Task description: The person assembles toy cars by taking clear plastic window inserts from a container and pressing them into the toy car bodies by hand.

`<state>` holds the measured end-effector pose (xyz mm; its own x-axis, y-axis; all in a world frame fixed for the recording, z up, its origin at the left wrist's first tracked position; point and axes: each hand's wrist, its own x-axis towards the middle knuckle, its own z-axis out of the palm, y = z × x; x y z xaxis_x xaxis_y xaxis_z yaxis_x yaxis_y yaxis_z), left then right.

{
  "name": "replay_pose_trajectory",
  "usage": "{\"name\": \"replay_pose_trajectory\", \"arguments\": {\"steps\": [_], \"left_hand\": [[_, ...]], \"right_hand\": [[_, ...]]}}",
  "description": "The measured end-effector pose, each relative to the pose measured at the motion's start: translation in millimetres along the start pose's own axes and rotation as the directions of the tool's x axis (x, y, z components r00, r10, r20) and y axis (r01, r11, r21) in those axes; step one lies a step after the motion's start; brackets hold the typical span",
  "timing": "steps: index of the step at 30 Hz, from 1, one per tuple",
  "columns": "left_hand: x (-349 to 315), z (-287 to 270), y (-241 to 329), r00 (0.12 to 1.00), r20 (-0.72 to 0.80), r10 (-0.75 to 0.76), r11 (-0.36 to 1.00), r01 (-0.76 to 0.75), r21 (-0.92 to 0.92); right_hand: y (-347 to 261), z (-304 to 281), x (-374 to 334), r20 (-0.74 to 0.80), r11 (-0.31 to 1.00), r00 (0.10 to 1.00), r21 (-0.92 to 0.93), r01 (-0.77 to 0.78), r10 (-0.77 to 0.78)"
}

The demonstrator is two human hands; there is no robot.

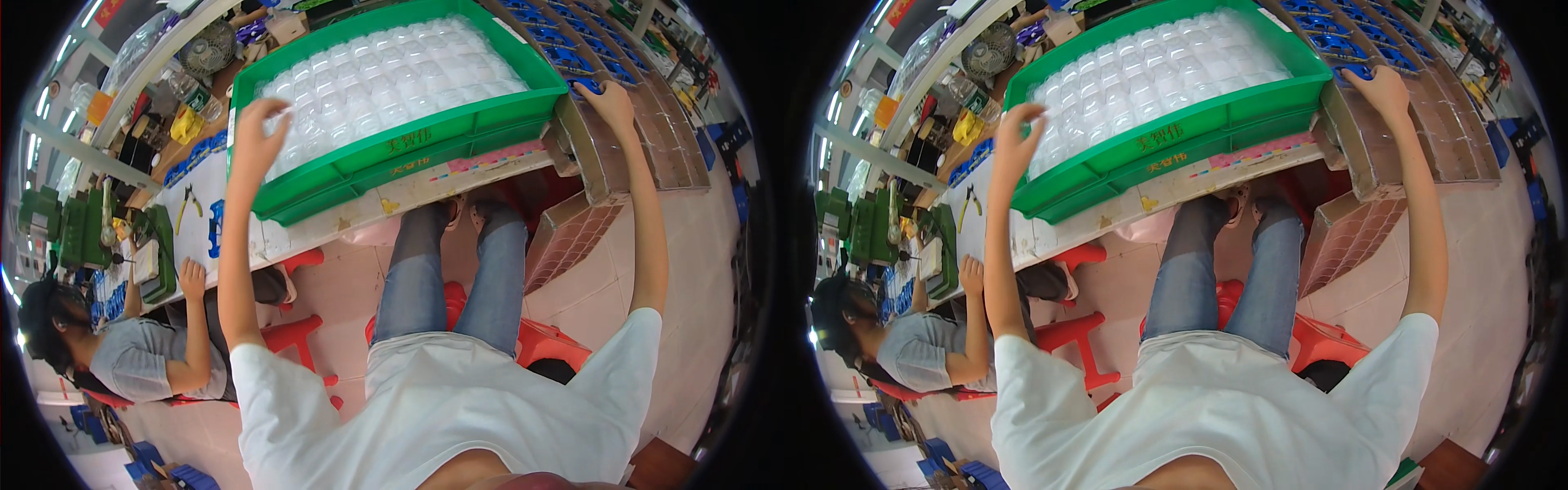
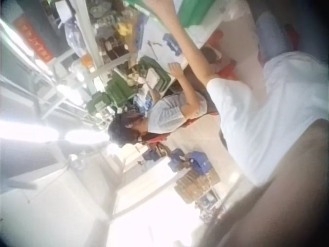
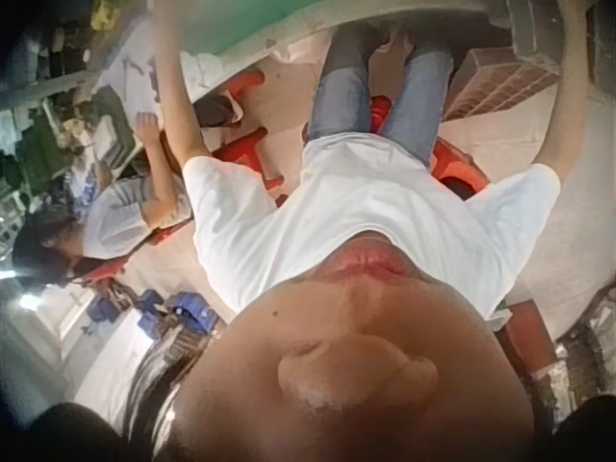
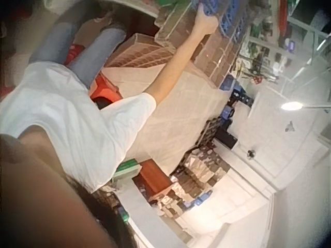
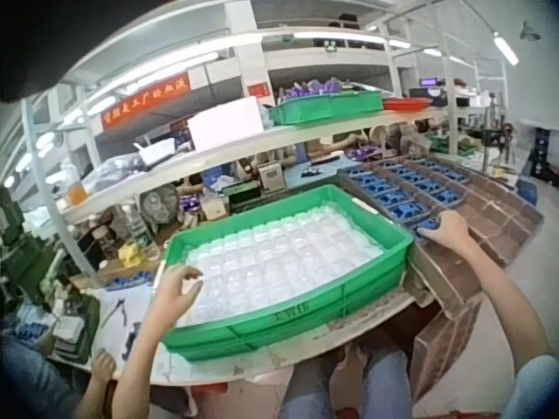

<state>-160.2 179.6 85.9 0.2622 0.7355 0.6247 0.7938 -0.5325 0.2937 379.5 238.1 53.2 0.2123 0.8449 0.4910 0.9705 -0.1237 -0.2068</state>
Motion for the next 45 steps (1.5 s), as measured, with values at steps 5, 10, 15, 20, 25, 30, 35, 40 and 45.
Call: {"name": "replay_pose_trajectory", "arguments": {"steps": [5,10,15,20,25,30,35,40,45], "left_hand": [[18,36,-22,0.844,0.313,-0.436,0.84,0.257,0.479],[18,34,-45,0.735,0.422,-0.531,0.836,0.535,0.121],[10,27,-28,0.873,0.212,-0.438,0.883,0.463,-0.079],[-11,6,-14,0.928,0.027,-0.372,0.879,0.362,-0.311],[-30,6,50,0.952,-0.304,0.041,0.969,-0.111,-0.219],[-70,25,117,0.915,-0.198,0.353,0.936,-0.341,0.093],[-92,55,150,0.844,-0.202,0.497,0.868,-0.488,0.094],[-100,78,158,0.849,-0.227,0.478,0.87,-0.494,-0.013],[-107,88,157,0.886,-0.288,0.363,0.916,-0.396,-0.062]], "right_hand": [[-15,-5,-2,-0.049,1.0,0.999,0.03,0.01,-0.009],[-14,-11,1,-0.573,0.951,0.806,0.142,0.275,-0.148],[-17,-45,-15,-0.769,0.831,0.636,0.306,0.465,-0.072],[-45,-60,-109,-0.503,0.358,0.84,0.837,0.414,0.204],[-51,-15,-236,-0.113,0.385,0.96,0.923,0.005,0.257],[-75,20,-299,0.217,0.504,0.905,0.864,-0.003,-0.367],[-140,-15,-295,0.31,-0.333,0.872,0.833,-0.441,-0.379],[-159,-22,-300,0.503,-0.341,0.851,0.781,-0.523,-0.154],[-159,-17,-307,0.504,-0.522,0.864,0.739,-0.425,0.01]]}}
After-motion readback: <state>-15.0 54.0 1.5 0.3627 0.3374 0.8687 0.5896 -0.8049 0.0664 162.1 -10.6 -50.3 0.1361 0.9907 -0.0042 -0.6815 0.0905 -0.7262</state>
